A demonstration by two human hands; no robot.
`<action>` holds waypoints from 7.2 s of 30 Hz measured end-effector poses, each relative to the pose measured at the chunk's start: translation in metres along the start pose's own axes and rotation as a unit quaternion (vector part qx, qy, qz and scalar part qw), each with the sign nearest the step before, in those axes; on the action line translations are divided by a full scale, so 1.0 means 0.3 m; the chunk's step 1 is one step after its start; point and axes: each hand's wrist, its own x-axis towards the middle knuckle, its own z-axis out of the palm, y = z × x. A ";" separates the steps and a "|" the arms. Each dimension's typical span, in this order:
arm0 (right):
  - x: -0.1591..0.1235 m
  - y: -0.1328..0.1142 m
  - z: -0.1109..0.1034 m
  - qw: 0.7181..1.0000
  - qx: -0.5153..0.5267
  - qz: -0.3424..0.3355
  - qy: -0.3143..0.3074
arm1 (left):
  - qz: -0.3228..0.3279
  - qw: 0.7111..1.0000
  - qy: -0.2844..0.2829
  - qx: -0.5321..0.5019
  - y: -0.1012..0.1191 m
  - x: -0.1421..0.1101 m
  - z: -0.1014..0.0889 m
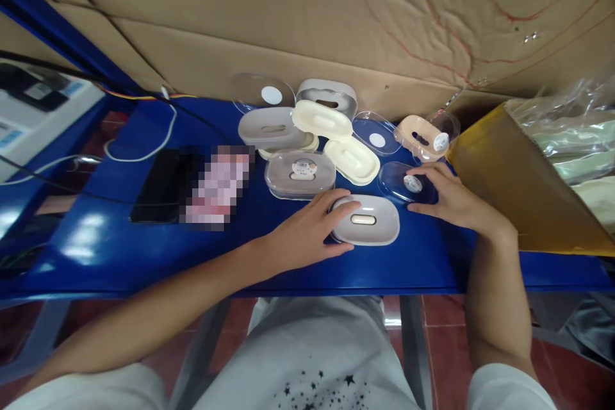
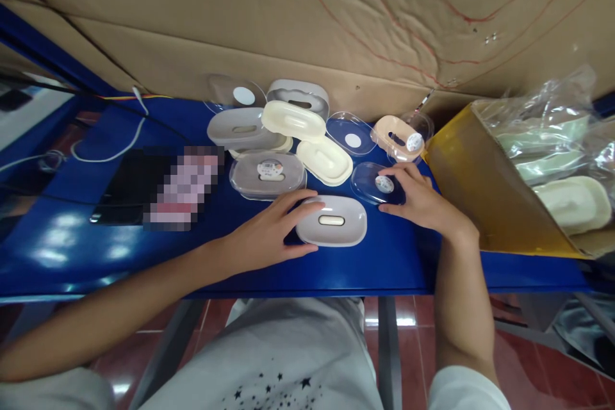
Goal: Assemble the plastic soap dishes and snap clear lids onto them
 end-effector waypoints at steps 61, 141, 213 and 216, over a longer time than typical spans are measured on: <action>-0.143 -0.038 -0.140 0.999 0.031 0.013 -0.018 | -0.005 0.991 -0.066 0.116 -0.009 -0.004 0.027; 0.684 -0.357 -0.003 0.983 -0.086 -0.108 0.119 | 0.049 0.991 -0.058 0.114 -0.005 -0.012 -0.020; 0.353 -0.201 -0.008 0.976 -0.177 0.105 0.067 | -0.021 0.997 -0.048 0.059 0.024 -0.014 -0.021; 0.403 -0.175 0.016 0.968 -0.216 0.121 0.041 | -0.026 0.996 -0.053 0.063 0.028 -0.014 -0.024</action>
